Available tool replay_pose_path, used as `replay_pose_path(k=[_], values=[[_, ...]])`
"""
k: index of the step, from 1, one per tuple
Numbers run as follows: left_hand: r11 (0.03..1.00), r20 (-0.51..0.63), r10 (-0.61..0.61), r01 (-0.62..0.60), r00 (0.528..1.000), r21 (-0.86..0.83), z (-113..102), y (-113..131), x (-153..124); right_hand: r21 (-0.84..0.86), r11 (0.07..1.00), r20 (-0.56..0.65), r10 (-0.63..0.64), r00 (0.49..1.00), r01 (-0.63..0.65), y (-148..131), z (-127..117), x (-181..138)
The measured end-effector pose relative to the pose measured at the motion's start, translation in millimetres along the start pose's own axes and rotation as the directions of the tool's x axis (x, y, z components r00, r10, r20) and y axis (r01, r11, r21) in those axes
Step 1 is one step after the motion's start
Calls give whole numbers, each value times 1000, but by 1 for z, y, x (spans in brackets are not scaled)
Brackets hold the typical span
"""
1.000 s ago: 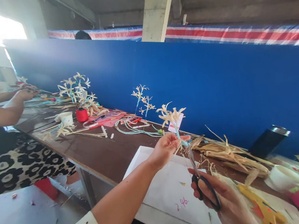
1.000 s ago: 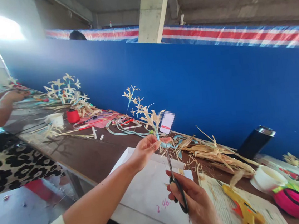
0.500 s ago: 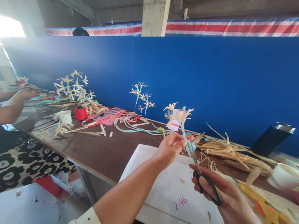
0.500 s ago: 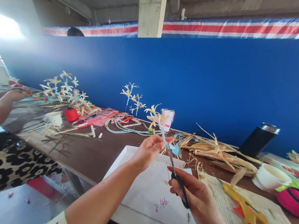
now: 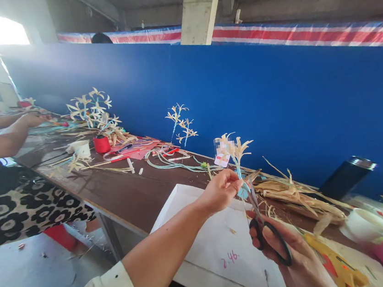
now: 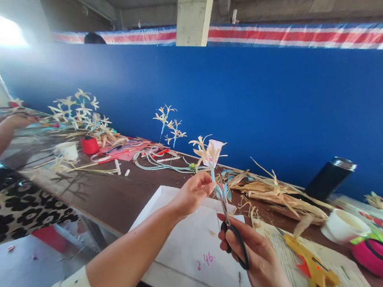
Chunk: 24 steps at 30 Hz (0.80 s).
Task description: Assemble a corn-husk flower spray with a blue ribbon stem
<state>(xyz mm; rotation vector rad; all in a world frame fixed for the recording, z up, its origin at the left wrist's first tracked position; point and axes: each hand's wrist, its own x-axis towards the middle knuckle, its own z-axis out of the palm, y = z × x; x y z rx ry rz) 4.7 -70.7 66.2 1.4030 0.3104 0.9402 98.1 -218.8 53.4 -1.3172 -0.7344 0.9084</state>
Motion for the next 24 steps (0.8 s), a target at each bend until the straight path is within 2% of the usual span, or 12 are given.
replay_pose_path(k=[6,11,16,20,24], values=[[989,-66,42,-32,997,144,0,-6,0,-70,997,-14,15,1000,-16,8,-2,5],[969,-118,67,-37,991,245,2,2,-5,-135,990,-35,-46,998,41,15,0,9],[963,-124,77,-41,989,268,1,2,-8,-152,985,-29,-85,996,80,15,6,6],[968,-95,115,-89,989,236,0,-2,-8,-86,993,-37,-82,996,79,13,10,4],[967,-115,160,-132,980,218,1,-5,-8,-40,996,-30,-80,996,78,16,11,6]])
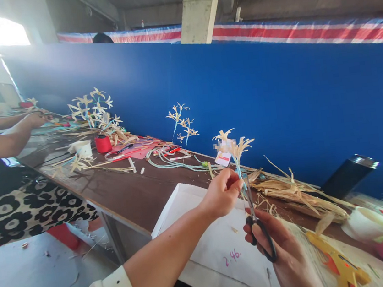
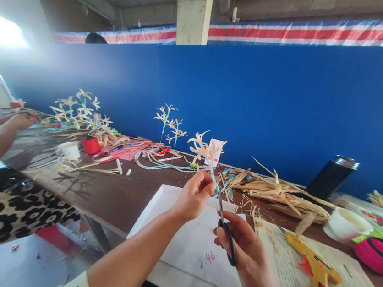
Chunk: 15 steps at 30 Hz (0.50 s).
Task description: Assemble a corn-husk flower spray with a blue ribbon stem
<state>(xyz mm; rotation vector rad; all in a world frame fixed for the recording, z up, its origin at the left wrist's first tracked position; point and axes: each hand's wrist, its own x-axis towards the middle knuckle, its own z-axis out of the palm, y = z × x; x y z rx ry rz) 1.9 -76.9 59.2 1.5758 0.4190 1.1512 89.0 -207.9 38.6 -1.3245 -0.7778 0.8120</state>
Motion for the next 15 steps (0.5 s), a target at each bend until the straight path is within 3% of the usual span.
replay_pose_path(k=[5,15], values=[[1000,-36,15,-16,999,-9,6,-2,-1,2,1000,47,0,999,0,13,-6,6],[994,-50,-73,77,996,74,13,-9,-2,11,1000,-20,28,999,-28,19,-3,5]])
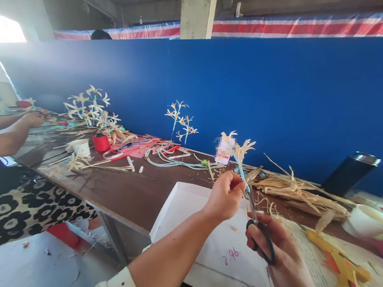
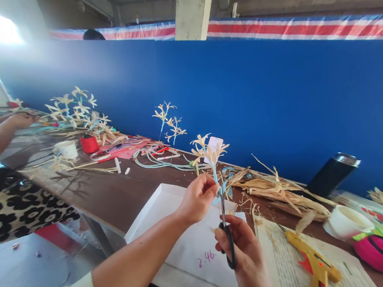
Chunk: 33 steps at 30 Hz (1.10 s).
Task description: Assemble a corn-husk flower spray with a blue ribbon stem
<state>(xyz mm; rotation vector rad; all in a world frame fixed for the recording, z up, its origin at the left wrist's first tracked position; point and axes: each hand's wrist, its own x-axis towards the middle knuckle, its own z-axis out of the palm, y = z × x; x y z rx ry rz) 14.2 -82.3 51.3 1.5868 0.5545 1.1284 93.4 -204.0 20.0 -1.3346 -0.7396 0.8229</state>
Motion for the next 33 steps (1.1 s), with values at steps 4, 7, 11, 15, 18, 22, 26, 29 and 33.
replay_pose_path(k=[4,7,11,15,18,22,26,29,33], values=[[999,43,-25,24,999,35,0,3,0,12,1000,0,-3,1000,3,2,-3,-1],[998,60,-28,25,998,49,-1,4,1,16,1000,-19,-9,1000,9,1,-3,-2],[996,58,-39,34,998,81,-1,5,0,-61,998,-51,15,999,-18,-5,0,-5],[995,48,-52,48,997,93,0,6,-1,-168,986,-55,6,998,-15,-8,1,-6],[994,42,-56,52,998,101,0,7,-2,-220,976,-49,-8,999,-3,-6,1,-6],[992,40,-55,50,998,119,-1,7,-2,-252,968,-52,-18,998,5,-6,2,-7],[991,52,-56,49,997,128,-2,7,-3,-276,961,-62,-22,998,4,-7,3,-8],[990,52,-52,44,997,131,-3,8,-4,-294,956,-70,-20,997,-1,-5,2,-7],[990,56,-43,35,998,139,-5,9,-4,-317,948,-36,-49,998,35,0,-1,-5]])
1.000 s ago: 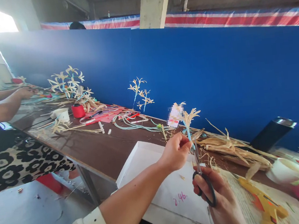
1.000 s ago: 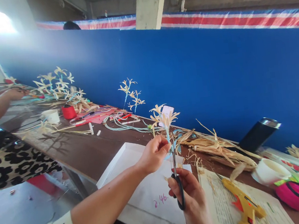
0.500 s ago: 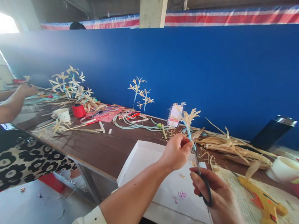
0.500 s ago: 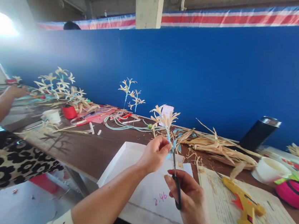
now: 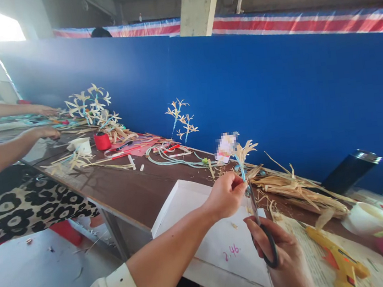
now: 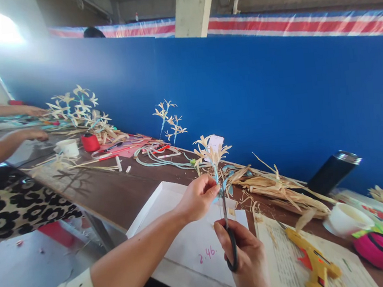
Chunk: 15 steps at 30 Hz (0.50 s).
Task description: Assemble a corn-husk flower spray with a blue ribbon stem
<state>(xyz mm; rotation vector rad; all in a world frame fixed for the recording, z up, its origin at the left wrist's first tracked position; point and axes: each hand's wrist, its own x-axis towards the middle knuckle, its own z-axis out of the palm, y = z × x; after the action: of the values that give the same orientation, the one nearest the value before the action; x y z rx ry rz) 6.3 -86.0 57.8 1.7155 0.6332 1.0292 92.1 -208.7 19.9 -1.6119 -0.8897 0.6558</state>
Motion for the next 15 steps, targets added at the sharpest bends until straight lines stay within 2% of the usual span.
replay_pose_path(k=[8,12,15], values=[[999,3,31,-31,1000,7,-3,2,-2,25,1000,-17,1,1000,-1,-8,4,-5],[1000,6,16,-16,1000,12,-2,1,-1,80,997,42,0,999,-3,-14,5,-6],[1000,10,9,-9,1000,-5,-1,0,0,57,998,60,-32,998,29,-17,4,-6]])
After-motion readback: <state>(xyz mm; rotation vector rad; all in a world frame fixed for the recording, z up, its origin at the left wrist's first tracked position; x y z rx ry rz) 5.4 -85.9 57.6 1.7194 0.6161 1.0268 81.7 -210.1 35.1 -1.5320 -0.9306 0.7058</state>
